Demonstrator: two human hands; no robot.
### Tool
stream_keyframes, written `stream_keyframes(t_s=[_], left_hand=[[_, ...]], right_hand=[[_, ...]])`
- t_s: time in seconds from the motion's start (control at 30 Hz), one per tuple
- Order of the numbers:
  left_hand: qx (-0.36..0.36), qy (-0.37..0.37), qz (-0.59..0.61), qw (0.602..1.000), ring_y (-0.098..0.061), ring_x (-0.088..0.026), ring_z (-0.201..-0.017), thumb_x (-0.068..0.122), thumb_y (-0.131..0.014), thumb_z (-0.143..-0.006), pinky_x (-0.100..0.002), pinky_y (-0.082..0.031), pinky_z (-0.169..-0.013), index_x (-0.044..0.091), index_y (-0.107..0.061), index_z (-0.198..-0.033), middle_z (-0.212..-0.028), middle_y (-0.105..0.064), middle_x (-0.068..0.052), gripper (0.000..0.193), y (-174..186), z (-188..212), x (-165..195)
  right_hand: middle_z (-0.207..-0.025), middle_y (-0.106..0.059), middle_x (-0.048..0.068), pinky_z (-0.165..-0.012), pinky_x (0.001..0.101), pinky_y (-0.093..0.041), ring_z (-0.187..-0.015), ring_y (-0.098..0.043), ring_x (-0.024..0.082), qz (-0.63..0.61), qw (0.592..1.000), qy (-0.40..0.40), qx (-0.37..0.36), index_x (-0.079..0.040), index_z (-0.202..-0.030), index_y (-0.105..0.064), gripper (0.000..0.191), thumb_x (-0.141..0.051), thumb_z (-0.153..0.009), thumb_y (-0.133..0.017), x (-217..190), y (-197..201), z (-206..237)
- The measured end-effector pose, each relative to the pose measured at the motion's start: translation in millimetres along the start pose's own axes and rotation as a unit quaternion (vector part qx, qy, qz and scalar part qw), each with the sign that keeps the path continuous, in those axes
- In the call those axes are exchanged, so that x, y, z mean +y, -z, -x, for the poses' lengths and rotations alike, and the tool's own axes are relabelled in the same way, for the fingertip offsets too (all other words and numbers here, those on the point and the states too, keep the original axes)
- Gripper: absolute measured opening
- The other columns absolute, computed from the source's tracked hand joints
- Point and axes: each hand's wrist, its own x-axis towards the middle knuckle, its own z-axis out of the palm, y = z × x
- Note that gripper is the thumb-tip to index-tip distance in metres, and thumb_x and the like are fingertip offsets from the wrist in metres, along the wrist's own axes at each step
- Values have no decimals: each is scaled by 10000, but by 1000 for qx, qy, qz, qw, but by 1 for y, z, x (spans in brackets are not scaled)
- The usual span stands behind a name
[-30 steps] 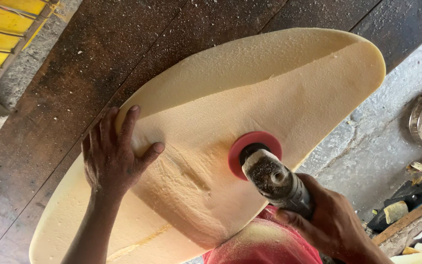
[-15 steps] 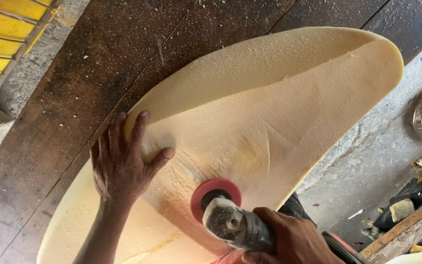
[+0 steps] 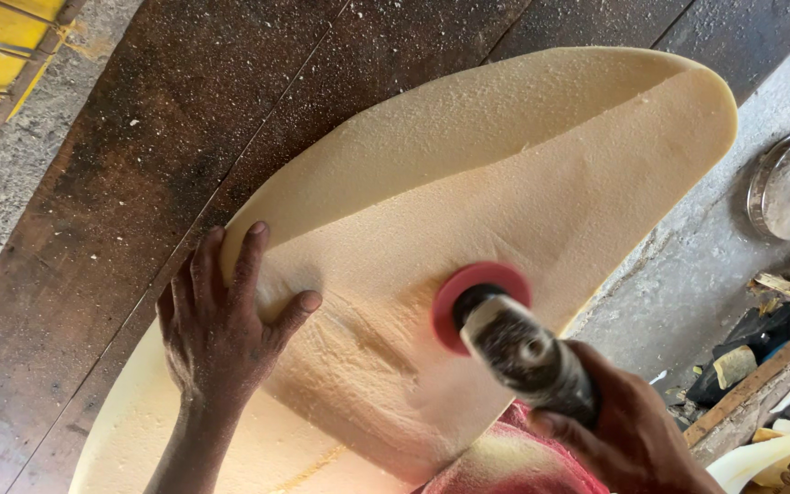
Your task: The person uses a power sander to smooth the surface of a surfboard blank resting on a wooden workbench. They move the sander across the board's surface, generating foam dust, and occasionally wipe the surface with their hand.
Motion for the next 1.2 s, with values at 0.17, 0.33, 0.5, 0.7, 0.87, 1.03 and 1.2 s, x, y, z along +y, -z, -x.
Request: stream_keyframes(t_s=[0.17, 0.33, 0.5, 0.7, 0.87, 1.03, 1.2], left_hand=[[1, 1, -6, 1000, -594, -434, -1271, 889, -346, -852, -591, -505, -1004, 269, -387, -1595, -1494, -523, -242, 968, 2, -1, 2], [-6, 2, -9, 1000, -583, -439, -1287, 864, -351, -868, -597, -495, -1009, 255, -382, -1591, -1504, -511, -241, 945, 4, -1, 1], [-13, 5, 5, 1000, -574, -439, -1297, 843, -346, -884, -602, -492, -1008, 264, -370, -1601, -1522, -496, -245, 922, 2, 0, 1], [-14, 3, -6, 1000, -588, -435, -1283, 846, -325, -871, -603, -502, -998, 267, -351, -1604, -1516, -501, -233, 933, 1, -3, -2], [-15, 2, -5, 1000, -597, -431, -1263, 851, -321, -859, -596, -508, -986, 278, -349, -1597, -1507, -511, -231, 935, 2, -2, -1], [-14, 1, 4, 1000, -593, -447, -1257, 854, -324, -861, -592, -510, -979, 271, -354, -1593, -1504, -507, -246, 936, 0, -2, -2], [-10, 3, -13, 1000, -597, -448, -1264, 830, -321, -883, -607, -502, -1006, 267, -362, -1586, -1503, -510, -241, 901, 1, -1, 0]], right_hand=[[-1012, -733, 200, -841, 437, -551, -984, -737, 302, -131, 989, 60, -32, -12, -1272, -586, 650, -384, -796, -825, -16, -20, 2], [-945, -791, 126, -797, 400, -581, -944, -768, 340, 71, 988, 1, -136, -166, -1231, -682, 630, -501, -718, -830, -41, -46, -4], [-979, -787, 151, -804, 442, -572, -977, -753, 405, 94, 983, 10, -158, -172, -1217, -668, 667, -585, -712, -803, -49, -53, -9], [-934, -828, 108, -807, 405, -606, -920, -786, 302, 11, 991, 10, -135, -149, -1295, -635, 777, -715, -769, -720, -40, -31, -12], [-924, -781, 96, -799, 377, -598, -915, -764, 247, 44, 992, -37, -114, -145, -1310, -653, 853, -751, -712, -704, -18, -9, -11], [-999, -732, 113, -813, 398, -592, -929, -707, 239, -37, 999, -23, 6, -89, -1321, -648, 738, -562, -776, -802, -5, 6, -9], [-1044, -768, 159, -866, 401, -558, -990, -724, 253, -152, 987, 32, -49, -31, -1335, -602, 714, -448, -809, -847, -9, -6, -7]])
